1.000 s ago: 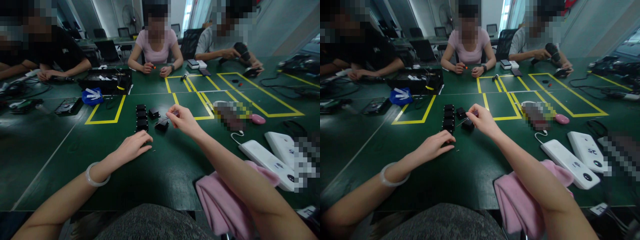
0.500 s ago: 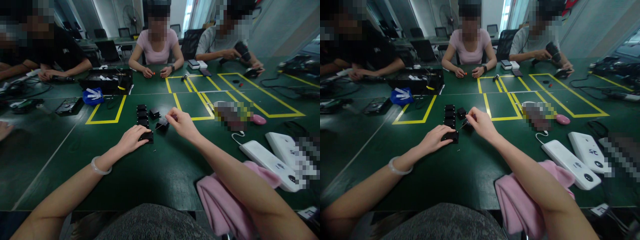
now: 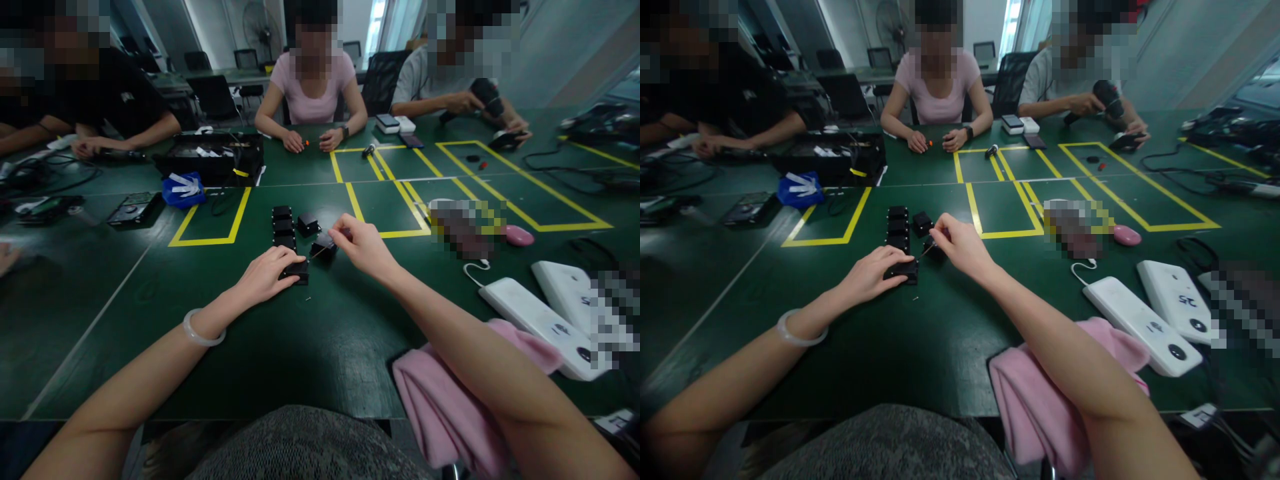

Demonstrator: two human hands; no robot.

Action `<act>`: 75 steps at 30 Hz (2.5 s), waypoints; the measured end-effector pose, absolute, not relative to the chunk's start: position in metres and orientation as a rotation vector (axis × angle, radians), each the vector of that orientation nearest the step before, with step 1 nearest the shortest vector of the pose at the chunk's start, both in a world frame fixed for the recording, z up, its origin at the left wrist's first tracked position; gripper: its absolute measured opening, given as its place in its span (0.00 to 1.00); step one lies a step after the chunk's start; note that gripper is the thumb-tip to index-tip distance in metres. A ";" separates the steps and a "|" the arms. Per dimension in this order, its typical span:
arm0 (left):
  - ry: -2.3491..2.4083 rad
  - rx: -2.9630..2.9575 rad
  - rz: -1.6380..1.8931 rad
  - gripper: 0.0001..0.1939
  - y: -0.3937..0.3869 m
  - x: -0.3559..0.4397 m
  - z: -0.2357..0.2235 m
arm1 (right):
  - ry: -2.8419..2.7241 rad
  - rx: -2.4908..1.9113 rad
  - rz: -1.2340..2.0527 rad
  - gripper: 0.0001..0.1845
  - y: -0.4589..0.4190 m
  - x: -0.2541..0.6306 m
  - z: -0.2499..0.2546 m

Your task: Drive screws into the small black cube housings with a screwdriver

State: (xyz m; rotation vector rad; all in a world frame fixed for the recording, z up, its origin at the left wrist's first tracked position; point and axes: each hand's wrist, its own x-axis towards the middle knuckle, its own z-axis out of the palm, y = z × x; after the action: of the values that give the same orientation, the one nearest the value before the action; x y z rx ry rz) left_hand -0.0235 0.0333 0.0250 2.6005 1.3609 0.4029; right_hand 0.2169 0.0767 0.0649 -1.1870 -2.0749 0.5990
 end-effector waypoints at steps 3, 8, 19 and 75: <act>1.366 2.599 0.382 0.18 0.034 -0.023 0.026 | -2.077 -1.187 0.596 0.09 0.077 0.217 0.064; 1.365 2.608 0.380 0.18 0.034 -0.022 0.027 | -2.070 -1.173 0.602 0.09 0.078 0.217 0.062; 1.350 2.613 0.346 0.18 0.035 -0.018 0.032 | -2.158 -1.284 0.503 0.10 0.075 0.215 0.067; 1.179 2.446 0.662 0.19 0.041 -0.010 -0.001 | -1.673 -1.066 1.007 0.16 0.082 0.237 0.013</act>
State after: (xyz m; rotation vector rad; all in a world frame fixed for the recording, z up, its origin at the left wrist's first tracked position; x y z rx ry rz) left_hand -0.0098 0.0411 -0.0010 2.4455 1.1789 0.6624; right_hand 0.2371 0.0825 0.0132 -1.0663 -1.6730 1.0071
